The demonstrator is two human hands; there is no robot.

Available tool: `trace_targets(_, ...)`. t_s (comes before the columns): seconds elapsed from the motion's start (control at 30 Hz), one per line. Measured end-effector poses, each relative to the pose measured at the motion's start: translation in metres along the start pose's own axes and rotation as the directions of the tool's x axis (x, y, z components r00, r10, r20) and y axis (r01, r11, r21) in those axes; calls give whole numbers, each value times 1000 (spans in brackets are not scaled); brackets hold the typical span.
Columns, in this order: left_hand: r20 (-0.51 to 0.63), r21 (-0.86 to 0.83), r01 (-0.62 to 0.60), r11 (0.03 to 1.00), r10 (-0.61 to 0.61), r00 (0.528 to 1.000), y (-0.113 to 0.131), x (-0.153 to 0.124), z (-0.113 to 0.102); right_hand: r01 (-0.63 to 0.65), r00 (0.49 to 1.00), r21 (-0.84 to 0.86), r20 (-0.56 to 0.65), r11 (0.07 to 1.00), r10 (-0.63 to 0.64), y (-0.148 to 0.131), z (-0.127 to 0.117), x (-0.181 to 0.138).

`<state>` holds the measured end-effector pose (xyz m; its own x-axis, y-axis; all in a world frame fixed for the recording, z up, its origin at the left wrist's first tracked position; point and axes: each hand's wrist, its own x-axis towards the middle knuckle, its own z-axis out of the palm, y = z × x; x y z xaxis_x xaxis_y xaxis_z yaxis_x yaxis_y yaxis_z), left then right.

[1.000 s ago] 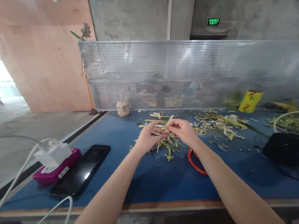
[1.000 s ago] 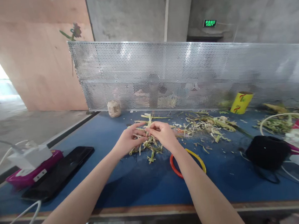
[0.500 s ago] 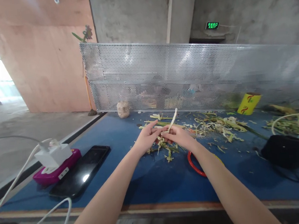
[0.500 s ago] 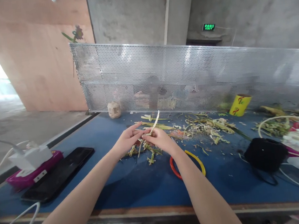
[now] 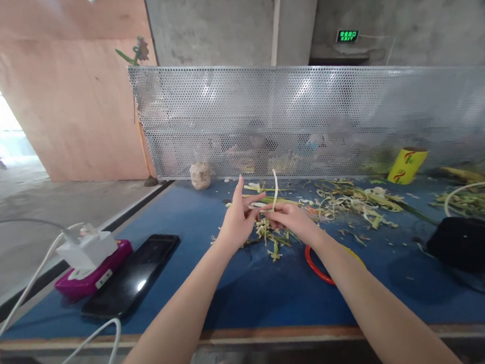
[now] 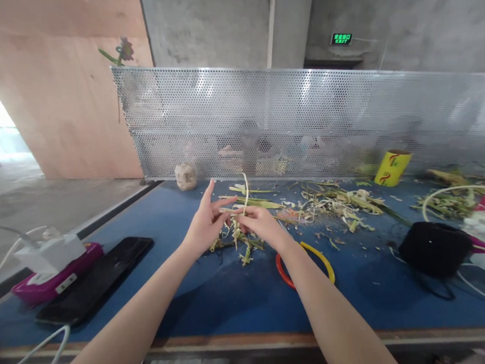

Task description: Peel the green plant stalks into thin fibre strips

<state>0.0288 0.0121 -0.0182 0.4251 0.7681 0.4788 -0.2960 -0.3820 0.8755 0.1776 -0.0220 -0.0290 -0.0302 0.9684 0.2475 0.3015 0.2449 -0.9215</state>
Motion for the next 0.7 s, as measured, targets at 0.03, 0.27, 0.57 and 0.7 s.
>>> trace_targets(0.03,4,2,1,1000,-1,1000,1,-1,1,11,1000,-17,-7,1000,-11,0,0,0)
trace_targets(0.27,-13,-15,-26,1000,26,1000,0,1,-2,40,997,19,-63,999,-38,1,1,1)
trace_targets(0.57,-137,-199,-18,980,-9,991,9,7,-7,15,997,128,-74,992,-6,-6,1,-1)
trace_targets(0.7,-242,-154,-15,988,-23,970,6,8,-4,54,998,296,-7,954,-54,-2,3,1)
